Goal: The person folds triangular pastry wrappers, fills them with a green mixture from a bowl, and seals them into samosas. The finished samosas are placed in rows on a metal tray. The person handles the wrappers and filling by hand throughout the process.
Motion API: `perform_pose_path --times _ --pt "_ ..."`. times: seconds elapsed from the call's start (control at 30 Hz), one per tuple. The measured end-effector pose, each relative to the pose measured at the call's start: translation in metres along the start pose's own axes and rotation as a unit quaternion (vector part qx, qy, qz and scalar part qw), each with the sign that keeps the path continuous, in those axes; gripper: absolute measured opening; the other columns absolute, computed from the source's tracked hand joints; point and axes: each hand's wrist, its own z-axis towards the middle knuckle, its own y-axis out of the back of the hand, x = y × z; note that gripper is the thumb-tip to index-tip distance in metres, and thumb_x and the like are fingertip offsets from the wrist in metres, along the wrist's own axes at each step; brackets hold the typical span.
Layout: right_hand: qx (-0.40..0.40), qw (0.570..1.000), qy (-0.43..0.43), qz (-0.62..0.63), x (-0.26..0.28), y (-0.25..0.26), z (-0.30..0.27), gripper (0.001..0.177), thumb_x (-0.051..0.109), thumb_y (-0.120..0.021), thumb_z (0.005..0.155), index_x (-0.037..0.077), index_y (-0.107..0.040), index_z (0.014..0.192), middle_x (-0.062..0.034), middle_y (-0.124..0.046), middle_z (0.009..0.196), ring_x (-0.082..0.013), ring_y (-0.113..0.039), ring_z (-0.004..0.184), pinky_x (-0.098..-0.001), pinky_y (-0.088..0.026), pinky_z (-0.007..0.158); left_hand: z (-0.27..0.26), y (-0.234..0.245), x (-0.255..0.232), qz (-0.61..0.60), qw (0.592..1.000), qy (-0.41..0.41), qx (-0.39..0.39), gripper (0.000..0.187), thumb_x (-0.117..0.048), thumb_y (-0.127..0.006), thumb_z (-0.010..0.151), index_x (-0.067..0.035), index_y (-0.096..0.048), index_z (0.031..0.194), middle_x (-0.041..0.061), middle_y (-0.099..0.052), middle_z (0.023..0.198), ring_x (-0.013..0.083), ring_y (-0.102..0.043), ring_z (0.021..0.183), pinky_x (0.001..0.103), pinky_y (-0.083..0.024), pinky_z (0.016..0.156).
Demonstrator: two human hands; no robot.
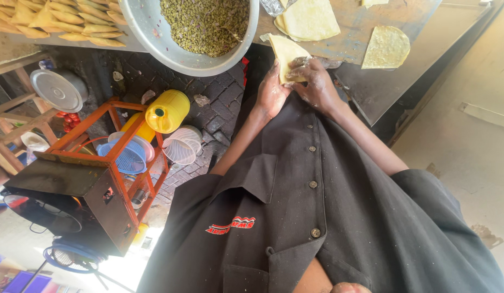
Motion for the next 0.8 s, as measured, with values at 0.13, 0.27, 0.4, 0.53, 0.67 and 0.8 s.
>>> perform_pose_path --times 0.13,0.27,0.4,0.53,0.67,0.8 --pt "-0.003 0.996 -0.036 0.087 0.002 -0.003 0.003 0.025 -0.002 -0.081 0.085 0.001 -0.075 0.109 -0.0139 -0.068 0.124 -0.0311 -0.067 0.115 -0.0384 -0.057 0.096 -0.013 -0.009 -0.012 0.034 0.999 0.0 0.001 0.042 -0.028 -0.052 0.113 -0.004 -0.049 0.147 0.012 -0.056 0.143 0.022 -0.054 0.132 0.044 -0.043 0.117" --pt "0.008 0.989 -0.097 0.107 -0.012 0.0 0.005 0.019 -0.002 -0.073 0.094 0.0 -0.073 0.112 -0.0127 -0.069 0.117 -0.024 -0.068 0.109 -0.035 -0.056 0.093 -0.016 -0.024 -0.021 0.067 0.997 0.014 0.037 0.046 -0.02 -0.054 0.11 -0.005 -0.043 0.152 0.012 -0.055 0.145 0.0231 -0.054 0.134 0.048 -0.042 0.117" --pt "-0.058 0.947 -0.177 0.262 -0.04 0.001 0.001 0.009 0.004 -0.066 0.106 0.003 -0.065 0.114 -0.0051 -0.068 0.107 -0.0154 -0.063 0.097 -0.0299 -0.053 0.085 -0.008 -0.03 -0.022 0.108 0.992 0.028 0.06 0.05 -0.015 -0.055 0.109 -0.005 -0.037 0.155 0.013 -0.053 0.148 0.0248 -0.054 0.137 0.05 -0.043 0.12" --pt "-0.169 0.85 -0.221 0.448 -0.074 0.007 -0.009 0.023 0.001 -0.06 0.099 0.006 -0.059 0.122 -0.0016 -0.066 0.108 -0.0129 -0.061 0.094 -0.0288 -0.051 0.082 0.019 -0.02 -0.014 0.17 0.983 0.012 0.063 0.054 -0.012 -0.057 0.109 -0.001 -0.035 0.157 0.016 -0.053 0.149 0.0267 -0.054 0.136 0.051 -0.045 0.117" --pt "-0.341 0.755 -0.213 0.518 -0.103 0.038 -0.009 0.019 0.002 -0.063 0.105 0.005 -0.057 0.123 -0.0086 -0.065 0.11 -0.0192 -0.064 0.098 -0.0329 -0.056 0.086 0.075 -0.002 0.008 0.154 0.988 -0.019 0.019 0.065 -0.013 -0.058 0.104 0.0 -0.028 0.159 0.02 -0.05 0.15 0.0303 -0.055 0.133 0.052 -0.045 0.112" --pt "-0.436 0.709 -0.159 0.531 -0.113 0.08 -0.004 0.036 -0.001 -0.062 0.096 0.005 -0.05 0.129 -0.0155 -0.065 0.122 -0.0284 -0.066 0.115 -0.0432 -0.06 0.099 0.138 0.023 0.038 0.091 0.993 -0.037 -0.065 0.071 -0.012 -0.056 0.104 -0.004 -0.014 0.16 0.017 -0.045 0.153 0.0308 -0.051 0.138 0.052 -0.041 0.116"
